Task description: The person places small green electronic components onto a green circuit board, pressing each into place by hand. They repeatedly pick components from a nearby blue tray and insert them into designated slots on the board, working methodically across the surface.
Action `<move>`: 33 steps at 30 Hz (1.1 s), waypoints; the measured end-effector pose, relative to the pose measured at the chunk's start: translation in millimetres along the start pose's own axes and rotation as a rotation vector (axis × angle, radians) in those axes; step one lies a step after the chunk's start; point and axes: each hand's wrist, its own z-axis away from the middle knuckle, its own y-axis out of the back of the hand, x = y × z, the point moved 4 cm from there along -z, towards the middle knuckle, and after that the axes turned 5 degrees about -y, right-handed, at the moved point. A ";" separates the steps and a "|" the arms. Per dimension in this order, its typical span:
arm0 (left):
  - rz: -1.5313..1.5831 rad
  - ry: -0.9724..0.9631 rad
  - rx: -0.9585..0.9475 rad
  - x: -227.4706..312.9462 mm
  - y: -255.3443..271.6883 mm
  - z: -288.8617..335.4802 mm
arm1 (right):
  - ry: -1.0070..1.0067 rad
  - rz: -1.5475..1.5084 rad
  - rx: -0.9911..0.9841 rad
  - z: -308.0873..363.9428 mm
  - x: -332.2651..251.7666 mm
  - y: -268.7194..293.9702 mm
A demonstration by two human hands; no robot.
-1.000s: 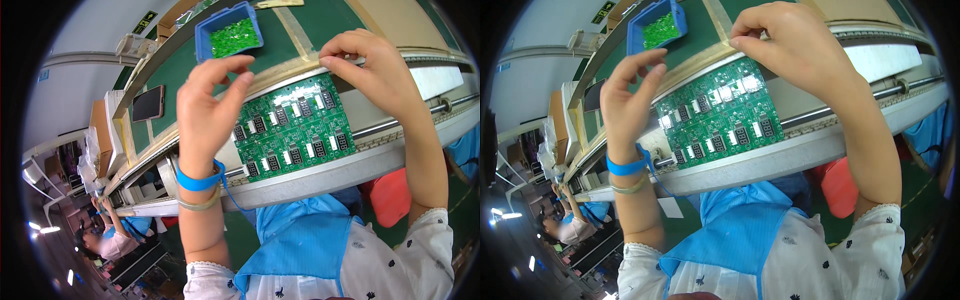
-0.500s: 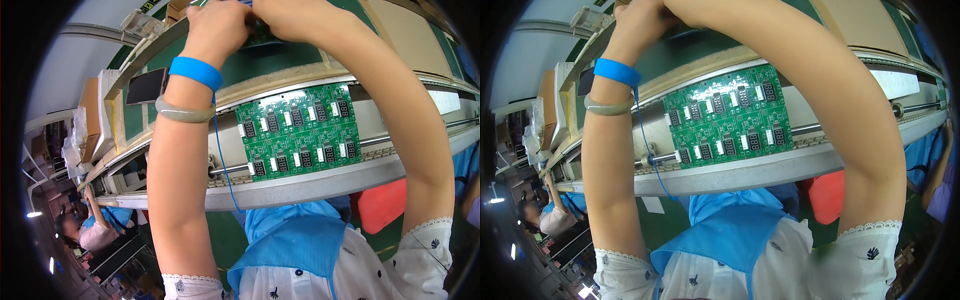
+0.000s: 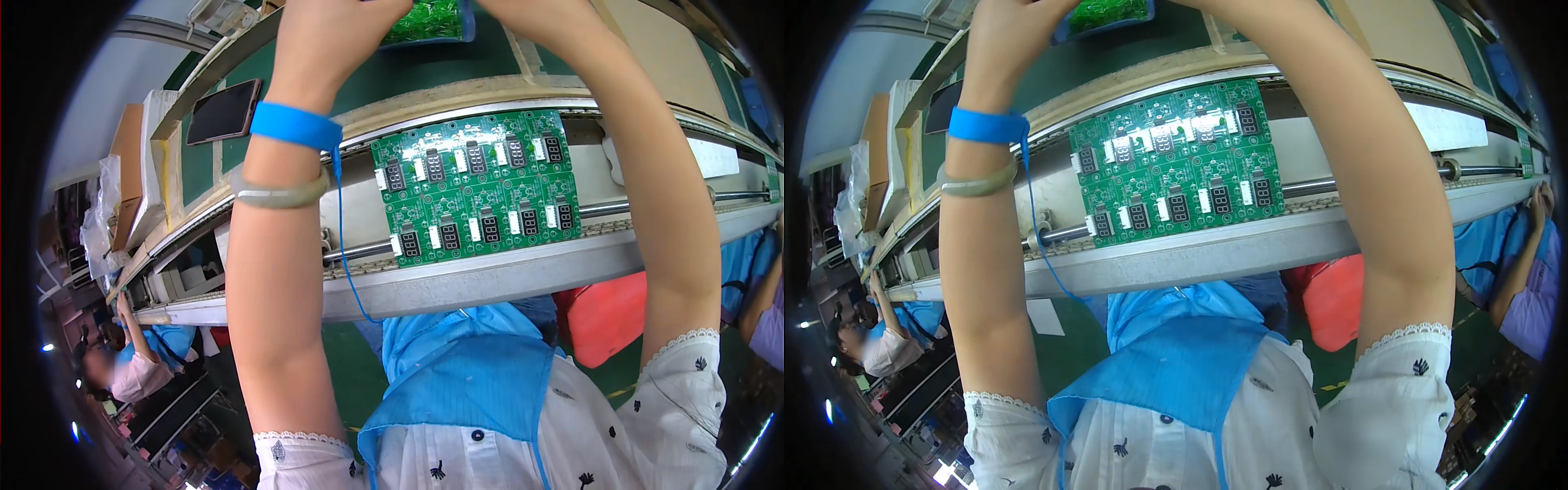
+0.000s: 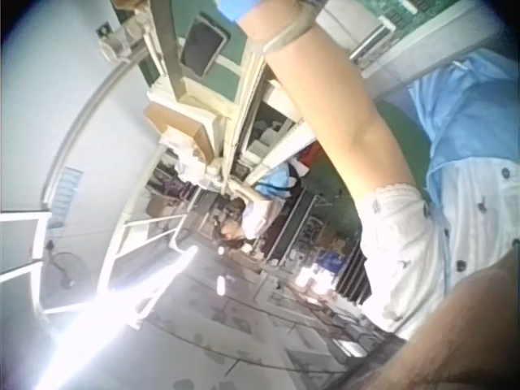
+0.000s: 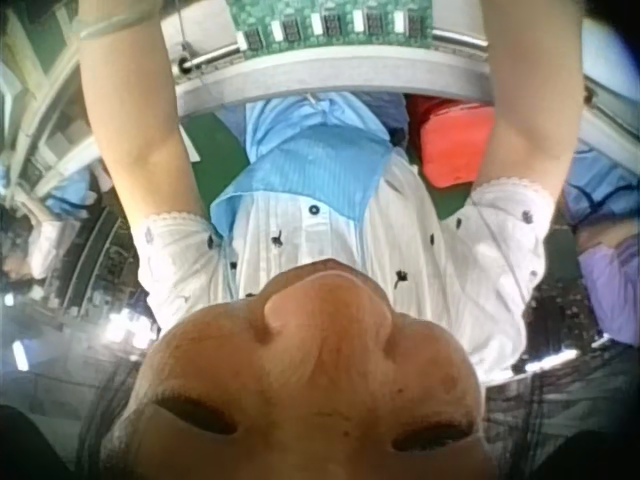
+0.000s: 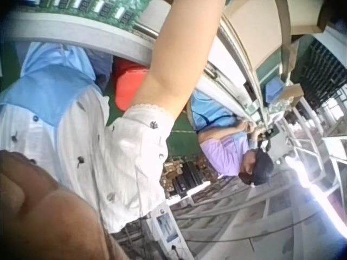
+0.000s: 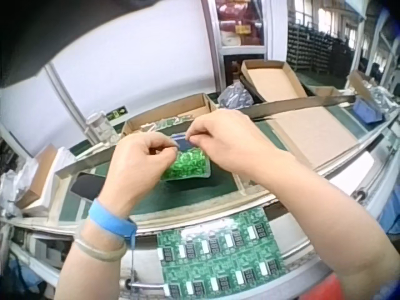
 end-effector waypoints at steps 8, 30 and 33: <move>0.557 0.090 -0.088 16.5 12.6 68.9 | -0.259 -0.578 -0.029 91.6 55.4 31.6; 0.882 0.238 -0.036 3.9 2.9 140.3 | -0.336 -0.677 -0.197 155.1 81.2 29.9; 0.903 0.267 -0.027 1.7 2.5 142.3 | -0.274 -0.534 -0.156 156.7 80.1 26.8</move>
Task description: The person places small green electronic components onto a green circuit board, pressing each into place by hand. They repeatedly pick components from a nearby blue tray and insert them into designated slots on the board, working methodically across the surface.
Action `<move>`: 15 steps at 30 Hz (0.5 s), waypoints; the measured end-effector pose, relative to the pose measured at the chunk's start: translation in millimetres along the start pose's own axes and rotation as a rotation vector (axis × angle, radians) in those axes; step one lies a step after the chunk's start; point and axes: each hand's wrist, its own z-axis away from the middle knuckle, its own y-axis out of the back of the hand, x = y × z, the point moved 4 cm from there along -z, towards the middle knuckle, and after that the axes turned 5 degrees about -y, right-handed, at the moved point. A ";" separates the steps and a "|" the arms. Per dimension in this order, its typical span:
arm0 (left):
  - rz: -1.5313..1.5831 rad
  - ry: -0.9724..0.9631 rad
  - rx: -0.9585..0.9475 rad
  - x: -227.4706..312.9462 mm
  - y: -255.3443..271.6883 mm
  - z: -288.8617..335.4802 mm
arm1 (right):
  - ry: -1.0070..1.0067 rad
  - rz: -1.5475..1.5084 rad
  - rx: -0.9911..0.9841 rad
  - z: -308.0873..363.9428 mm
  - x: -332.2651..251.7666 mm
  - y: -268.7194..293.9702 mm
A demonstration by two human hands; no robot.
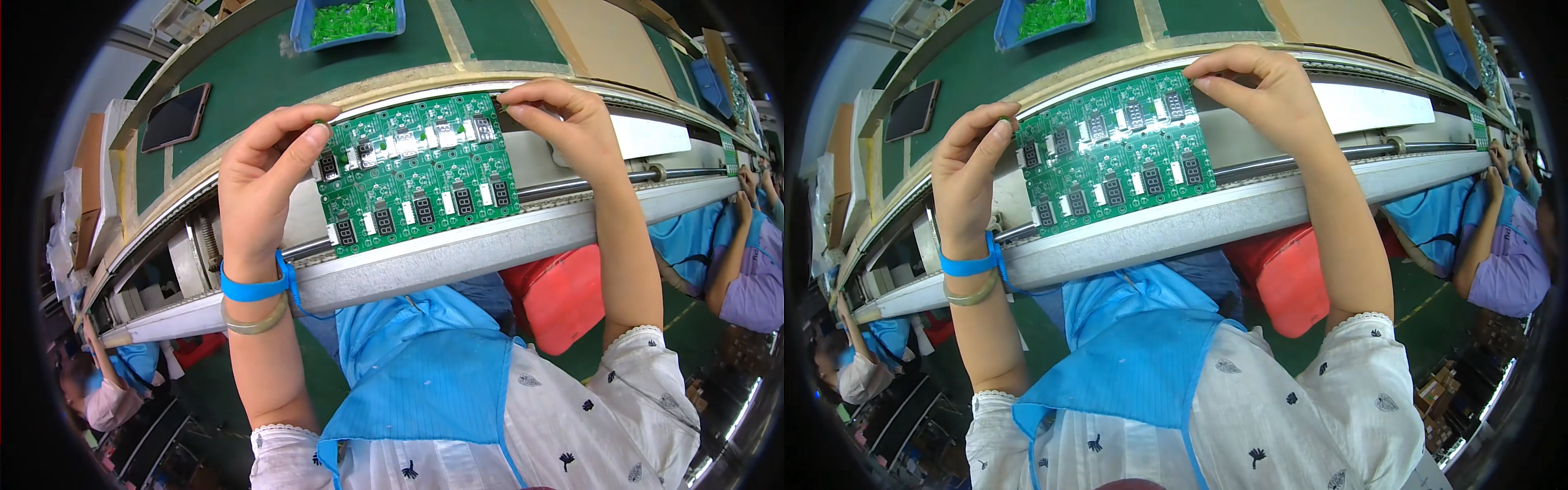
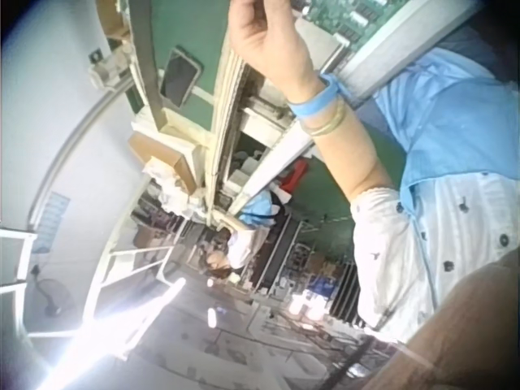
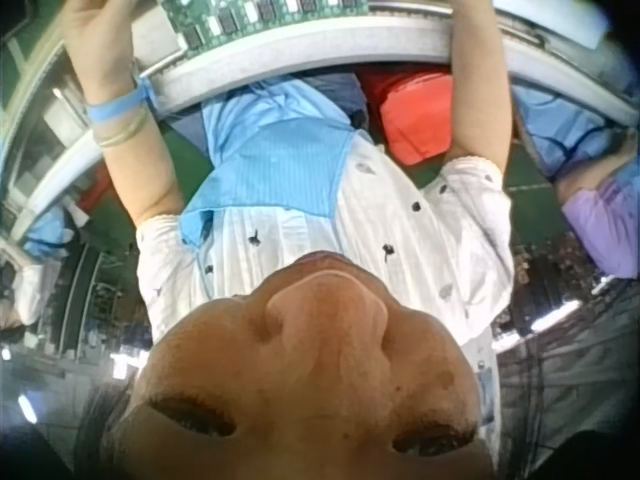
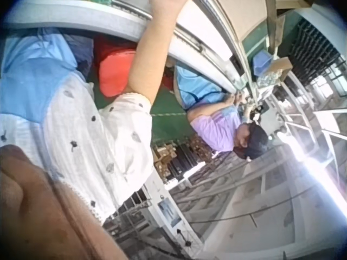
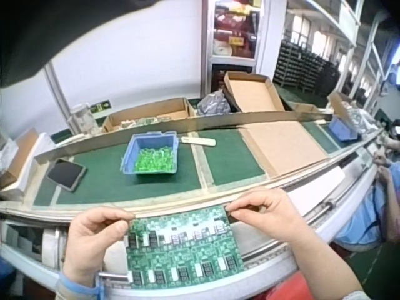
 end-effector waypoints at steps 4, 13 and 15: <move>0.021 -0.014 0.000 0.8 -2.0 1.5 | 0.023 0.212 0.047 4.1 -8.8 -5.3; -0.005 -0.017 -0.043 2.0 -2.4 1.3 | 0.144 0.424 0.060 5.5 -19.1 -10.6; -0.012 -0.023 -0.036 2.3 -2.9 1.1 | 0.159 0.445 0.078 5.9 -21.5 -11.9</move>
